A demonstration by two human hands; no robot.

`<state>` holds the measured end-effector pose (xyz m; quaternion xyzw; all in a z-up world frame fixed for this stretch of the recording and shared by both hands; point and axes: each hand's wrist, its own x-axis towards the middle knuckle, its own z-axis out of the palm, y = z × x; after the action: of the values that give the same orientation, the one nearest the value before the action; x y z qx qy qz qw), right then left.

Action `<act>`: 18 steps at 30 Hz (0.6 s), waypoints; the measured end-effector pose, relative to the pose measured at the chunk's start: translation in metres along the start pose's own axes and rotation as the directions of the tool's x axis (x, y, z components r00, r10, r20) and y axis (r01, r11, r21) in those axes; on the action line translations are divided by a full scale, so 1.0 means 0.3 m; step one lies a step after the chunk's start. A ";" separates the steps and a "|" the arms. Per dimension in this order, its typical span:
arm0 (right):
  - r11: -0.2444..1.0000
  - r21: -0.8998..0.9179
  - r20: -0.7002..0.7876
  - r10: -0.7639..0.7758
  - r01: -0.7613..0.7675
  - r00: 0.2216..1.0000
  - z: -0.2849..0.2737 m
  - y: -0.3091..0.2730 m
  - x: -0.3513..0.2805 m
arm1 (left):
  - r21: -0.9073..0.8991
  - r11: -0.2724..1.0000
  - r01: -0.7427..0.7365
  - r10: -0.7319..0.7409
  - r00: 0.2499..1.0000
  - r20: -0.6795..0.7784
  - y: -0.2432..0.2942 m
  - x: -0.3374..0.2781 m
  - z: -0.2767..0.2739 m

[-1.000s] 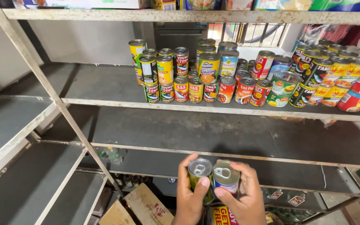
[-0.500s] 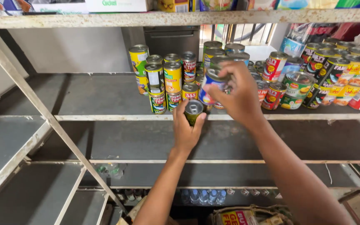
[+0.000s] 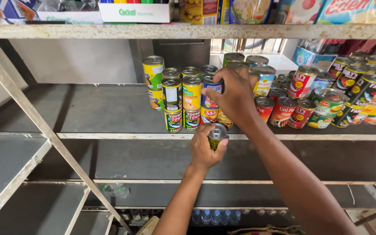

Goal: Organizing and arranging various canned goods on grocery store shelves to ensure proper display.

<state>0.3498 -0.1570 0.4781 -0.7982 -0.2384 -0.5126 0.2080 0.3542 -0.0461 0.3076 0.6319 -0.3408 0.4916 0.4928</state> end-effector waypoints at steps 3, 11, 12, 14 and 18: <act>1.000 -0.022 0.023 -0.009 0.009 1.000 0.012 0.004 -0.007 | -0.001 1.000 -0.007 0.007 1.000 -0.005 0.007 -0.003 0.005; 0.992 -0.099 0.041 -0.075 0.079 0.996 0.042 0.042 -0.020 | 0.014 1.000 0.021 -0.021 1.000 -0.016 0.004 -0.009 0.017; 0.992 -0.098 0.044 -0.071 0.075 0.996 0.040 0.040 -0.018 | 0.014 1.000 0.025 -0.025 1.000 -0.014 0.006 -0.012 0.017; 0.995 -0.089 0.068 -0.037 0.043 0.997 0.037 0.036 -0.004 | 0.036 0.999 0.014 -0.013 0.999 -0.029 0.006 -0.010 0.021; 0.997 -0.071 0.118 -0.021 0.030 0.993 0.006 0.040 -0.003 | 0.020 0.999 0.026 -0.026 0.999 -0.027 0.019 -0.009 0.020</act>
<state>0.3580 -0.1656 0.4755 -0.8309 -0.2415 -0.4758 0.1578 0.3499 -0.0535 0.3066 0.6347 -0.3211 0.4968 0.4972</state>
